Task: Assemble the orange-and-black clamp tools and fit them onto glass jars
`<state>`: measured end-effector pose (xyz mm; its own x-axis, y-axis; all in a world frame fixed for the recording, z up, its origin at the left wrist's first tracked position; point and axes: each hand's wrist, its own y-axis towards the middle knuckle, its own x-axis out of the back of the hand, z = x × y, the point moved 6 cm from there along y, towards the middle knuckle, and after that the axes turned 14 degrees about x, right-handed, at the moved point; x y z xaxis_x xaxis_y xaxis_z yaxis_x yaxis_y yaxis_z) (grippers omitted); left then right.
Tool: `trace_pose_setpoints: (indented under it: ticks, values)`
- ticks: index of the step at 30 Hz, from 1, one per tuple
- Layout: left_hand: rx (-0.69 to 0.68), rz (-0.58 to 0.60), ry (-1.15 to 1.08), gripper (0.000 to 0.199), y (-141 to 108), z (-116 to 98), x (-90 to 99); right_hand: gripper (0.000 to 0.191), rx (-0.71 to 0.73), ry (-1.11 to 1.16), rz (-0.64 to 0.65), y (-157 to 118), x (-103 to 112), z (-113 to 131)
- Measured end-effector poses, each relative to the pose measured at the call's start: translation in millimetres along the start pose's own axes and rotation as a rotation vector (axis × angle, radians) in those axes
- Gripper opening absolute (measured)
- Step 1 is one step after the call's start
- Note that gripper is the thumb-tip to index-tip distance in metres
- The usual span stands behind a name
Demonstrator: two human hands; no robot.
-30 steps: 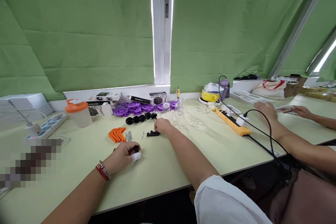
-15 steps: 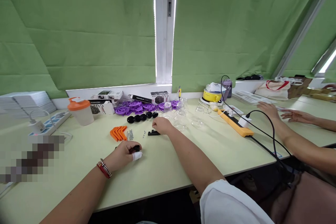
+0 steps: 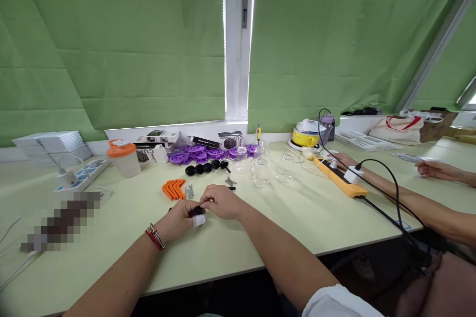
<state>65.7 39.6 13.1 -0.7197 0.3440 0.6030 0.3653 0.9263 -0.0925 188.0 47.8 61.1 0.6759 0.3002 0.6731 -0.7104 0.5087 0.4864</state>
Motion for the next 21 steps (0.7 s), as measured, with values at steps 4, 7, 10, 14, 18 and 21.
trace_pose_setpoints:
  ticks: [4, 7, 10, 14, 18, 21]
  values:
    - [0.001, 0.01, -0.009, 0.025, 0.4, -1.0, 0.1, 0.012, -0.01, 0.057, -0.032, -0.3, -0.5, -7.6]
    - [0.008, 0.023, -0.015, 0.024, 0.1, -1.2, 0.5, 0.013, -0.098, -0.011, -0.146, -3.5, 6.7, -26.7]
    - [0.017, 0.027, -0.026, 0.024, -0.6, 0.3, 1.9, 0.015, -0.262, -0.204, -0.278, -11.6, 21.1, -54.3]
    - [0.033, 0.029, -0.027, 0.023, -0.9, 3.0, 3.5, 0.017, -0.404, -0.336, -0.314, -21.6, 37.7, -83.9]
    - [0.041, 0.039, -0.024, 0.024, -0.9, 2.0, 3.8, 0.021, -0.556, -0.39, -0.297, -27.1, 53.8, -105.9]
    - [0.05, 0.044, -0.021, 0.025, -0.9, 1.0, 3.9, 0.019, -0.602, -0.394, -0.251, -22.5, 60.3, -118.7]
